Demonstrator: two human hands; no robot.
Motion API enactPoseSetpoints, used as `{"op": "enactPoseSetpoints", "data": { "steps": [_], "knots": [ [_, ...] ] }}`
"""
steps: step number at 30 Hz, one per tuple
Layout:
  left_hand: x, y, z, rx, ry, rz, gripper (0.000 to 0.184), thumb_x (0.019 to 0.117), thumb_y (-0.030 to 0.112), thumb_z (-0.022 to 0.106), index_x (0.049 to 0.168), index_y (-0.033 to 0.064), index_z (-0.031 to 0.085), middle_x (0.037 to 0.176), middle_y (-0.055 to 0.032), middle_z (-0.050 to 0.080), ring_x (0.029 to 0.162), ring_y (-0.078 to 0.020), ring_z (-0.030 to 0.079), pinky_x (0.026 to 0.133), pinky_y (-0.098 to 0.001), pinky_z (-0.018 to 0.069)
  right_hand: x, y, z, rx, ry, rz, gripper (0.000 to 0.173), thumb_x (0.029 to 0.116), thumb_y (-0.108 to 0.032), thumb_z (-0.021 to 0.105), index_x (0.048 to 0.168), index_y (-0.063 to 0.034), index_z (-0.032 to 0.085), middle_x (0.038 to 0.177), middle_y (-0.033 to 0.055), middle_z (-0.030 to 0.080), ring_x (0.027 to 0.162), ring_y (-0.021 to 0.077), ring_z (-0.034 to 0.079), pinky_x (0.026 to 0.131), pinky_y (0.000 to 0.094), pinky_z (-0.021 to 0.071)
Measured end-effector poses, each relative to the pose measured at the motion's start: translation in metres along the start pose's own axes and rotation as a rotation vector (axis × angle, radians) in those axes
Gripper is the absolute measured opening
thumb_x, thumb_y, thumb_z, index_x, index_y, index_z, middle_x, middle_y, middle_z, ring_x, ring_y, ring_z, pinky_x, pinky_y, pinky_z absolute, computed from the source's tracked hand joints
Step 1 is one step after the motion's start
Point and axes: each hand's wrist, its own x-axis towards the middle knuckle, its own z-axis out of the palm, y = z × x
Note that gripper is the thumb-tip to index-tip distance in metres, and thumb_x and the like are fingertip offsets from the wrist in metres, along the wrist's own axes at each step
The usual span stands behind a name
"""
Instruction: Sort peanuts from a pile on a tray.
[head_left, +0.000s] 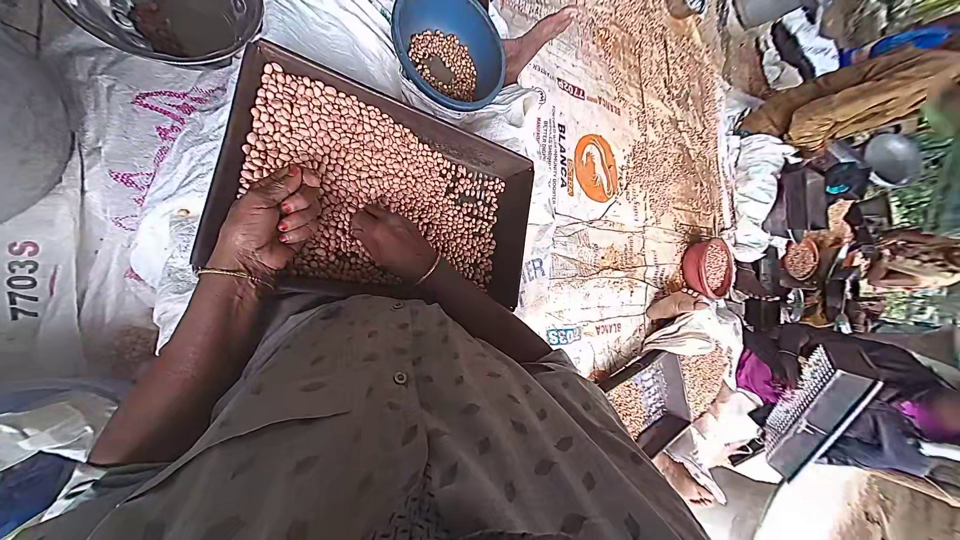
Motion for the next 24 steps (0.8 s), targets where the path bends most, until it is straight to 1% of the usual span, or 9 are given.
{"op": "enactPoseSetpoints", "data": {
  "steps": [2, 3, 5, 6, 9, 13, 15, 19, 24],
  "knots": [
    [-0.001, 0.0, 0.0, 0.048, -0.036, -0.001, 0.037, 0.1126, 0.023, 0.027, 0.094, 0.0188, 0.058, 0.058, 0.0131, 0.038, 0.04, 0.0056, 0.03, 0.036, -0.0081, 0.026, 0.006, 0.018, -0.02, 0.237, 0.337, 0.037, 0.016, 0.0959, 0.0, 0.064, 0.105, 0.0117, 0.07, 0.099, 0.023, 0.071, 0.085, 0.0287, 0.072, 0.079, 0.0395, 0.0606],
    [-0.001, -0.001, 0.0, 0.076, -0.059, -0.01, 0.036, 0.1122, 0.021, 0.028, 0.096, 0.018, 0.059, 0.059, 0.0126, 0.04, 0.04, 0.0056, 0.031, 0.036, -0.008, 0.0273, 0.011, 0.027, -0.036, 0.385, 0.527, 0.083, 0.026, 0.0958, 0.002, 0.063, 0.117, 0.0173, 0.063, 0.103, 0.0251, 0.07, 0.083, 0.0256, 0.072, 0.078, 0.037, 0.0616],
    [-0.002, -0.001, 0.0, 0.166, -0.086, -0.027, 0.033, 0.1105, 0.014, 0.031, 0.099, 0.0164, 0.062, 0.064, 0.0101, 0.046, 0.042, 0.0046, 0.034, 0.036, -0.0088, 0.0286, 0.017, 0.04, -0.075, 0.666, 0.705, 0.182, 0.047, 0.1013, -0.001, 0.058, 0.143, 0.0145, 0.041, 0.121, 0.0241, 0.065, 0.093, 0.0259, 0.074, 0.084, 0.0386, 0.0648],
    [-0.002, -0.001, 0.0, 0.211, -0.087, -0.039, 0.031, 0.1094, 0.011, 0.032, 0.1, 0.0162, 0.062, 0.068, 0.0087, 0.05, 0.042, 0.0042, 0.035, 0.036, -0.009, 0.029, 0.016, 0.043, -0.085, 0.724, 0.724, 0.218, 0.043, 0.1031, -0.003, 0.056, 0.141, 0.0122, 0.042, 0.117, 0.0219, 0.066, 0.092, 0.0254, 0.074, 0.084, 0.039, 0.0653],
    [-0.001, -0.001, 0.002, 0.239, -0.069, -0.057, 0.03, 0.1076, 0.009, 0.034, 0.1, 0.0166, 0.063, 0.071, 0.0077, 0.054, 0.043, 0.0036, 0.036, 0.036, -0.0098, 0.0293, 0.001, 0.038, -0.072, 0.571, 0.416, 0.216, 0.018, 0.1015, -0.004, 0.056, 0.112, 0.0088, 0.064, 0.092, 0.0142, 0.07, 0.076, 0.0159, 0.069, 0.072, 0.0323, 0.0599],
    [-0.003, 0.001, 0.006, 0.184, 0.005, -0.048, 0.032, 0.108, 0.01, 0.031, 0.1, 0.0175, 0.061, 0.065, 0.0099, 0.049, 0.042, 0.0045, 0.035, 0.037, -0.0092, 0.0292, -0.016, 0.021, -0.02, 0.086, -0.035, 0.179, 0.014, 0.0976, -0.007, 0.06, 0.102, -0.0014, 0.072, 0.101, 0.0168, 0.071, 0.088, 0.0307, 0.071, 0.074, 0.0476, 0.0575],
    [-0.003, 0.001, 0.005, 0.185, 0.007, -0.05, 0.032, 0.108, 0.01, 0.032, 0.099, 0.0171, 0.062, 0.067, 0.0093, 0.05, 0.042, 0.004, 0.035, 0.037, -0.0093, 0.0289, -0.02, 0.016, -0.005, -0.086, -0.006, 0.176, 0.012, 0.0959, -0.005, 0.062, 0.102, -0.0007, 0.072, 0.106, 0.0205, 0.07, 0.093, 0.0364, 0.072, 0.071, 0.0501, 0.0594],
    [-0.002, 0.002, 0.006, 0.199, 0.005, -0.05, 0.031, 0.1086, 0.011, 0.034, 0.097, 0.017, 0.062, 0.067, 0.0093, 0.05, 0.042, 0.0039, 0.034, 0.037, -0.0092, 0.0287, -0.024, 0.008, -0.005, -0.189, 0.009, 0.116, 0.018, 0.0954, 0.002, 0.059, 0.106, 0.0007, 0.073, 0.114, 0.0202, 0.071, 0.113, 0.0352, 0.069, 0.088, 0.0457, 0.0595],
    [-0.003, 0.001, 0.006, 0.198, -0.035, -0.049, 0.03, 0.1073, 0.009, 0.034, 0.096, 0.0169, 0.061, 0.065, 0.0097, 0.049, 0.042, 0.0047, 0.035, 0.037, -0.0088, 0.0285, -0.029, 0.015, 0.001, -0.159, 0.048, 0.006, 0.025, 0.0899, 0.011, 0.059, 0.107, 0.0013, 0.073, 0.112, 0.0179, 0.073, 0.112, 0.0355, 0.069, 0.092, 0.0443, 0.0582]
  ]
}}
